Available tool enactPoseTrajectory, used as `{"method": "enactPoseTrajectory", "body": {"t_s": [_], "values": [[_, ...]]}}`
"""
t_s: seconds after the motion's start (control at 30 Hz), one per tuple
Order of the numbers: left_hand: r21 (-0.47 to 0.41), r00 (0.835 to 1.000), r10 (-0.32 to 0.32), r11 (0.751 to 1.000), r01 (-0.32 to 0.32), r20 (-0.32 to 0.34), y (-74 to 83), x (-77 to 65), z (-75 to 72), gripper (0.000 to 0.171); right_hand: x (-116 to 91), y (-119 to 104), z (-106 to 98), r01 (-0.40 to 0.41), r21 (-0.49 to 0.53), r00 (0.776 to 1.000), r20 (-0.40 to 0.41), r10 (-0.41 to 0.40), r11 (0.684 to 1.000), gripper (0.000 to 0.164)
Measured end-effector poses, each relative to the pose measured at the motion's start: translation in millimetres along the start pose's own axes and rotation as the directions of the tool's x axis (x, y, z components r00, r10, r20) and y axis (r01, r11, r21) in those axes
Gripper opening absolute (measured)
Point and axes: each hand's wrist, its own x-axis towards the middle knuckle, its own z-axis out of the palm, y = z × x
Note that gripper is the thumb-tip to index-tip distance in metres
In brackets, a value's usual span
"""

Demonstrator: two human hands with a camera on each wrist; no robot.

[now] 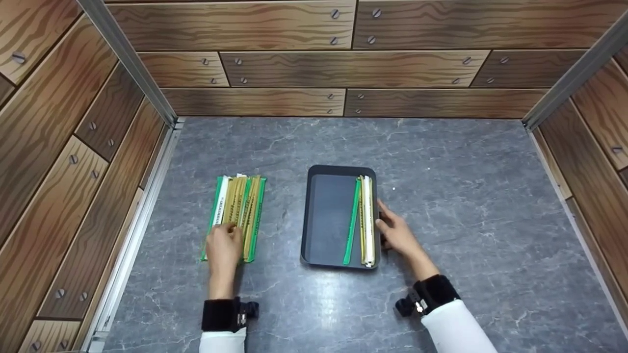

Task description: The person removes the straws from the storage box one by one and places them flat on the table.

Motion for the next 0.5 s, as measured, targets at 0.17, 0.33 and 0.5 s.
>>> {"method": "enactPoseTrajectory", "body": {"t_s": [0.17, 0.33, 0.5], "values": [[-0.141, 0.971, 0.229, 0.966, -0.219, 0.063, 37.2, -10.2, 19.5, 0.017, 0, 1, -1, -0.008, -0.004, 1.0, 0.01, 0.008, 1.0, 0.06], [-0.195, 0.877, 0.434, 0.896, -0.398, 0.206, 79.6, -24.4, 46.7, 0.024, 0, 2, -1, -0.002, 0.019, 1.0, 0.012, 0.001, 1.0, 0.06], [-0.079, 0.705, 0.466, 0.858, -0.507, 0.535, 114.9, -41.3, 77.2, 0.04, -1, 2, 0, -0.006, 0.044, 1.0, 0.014, 0.005, 0.999, 0.059]]}}
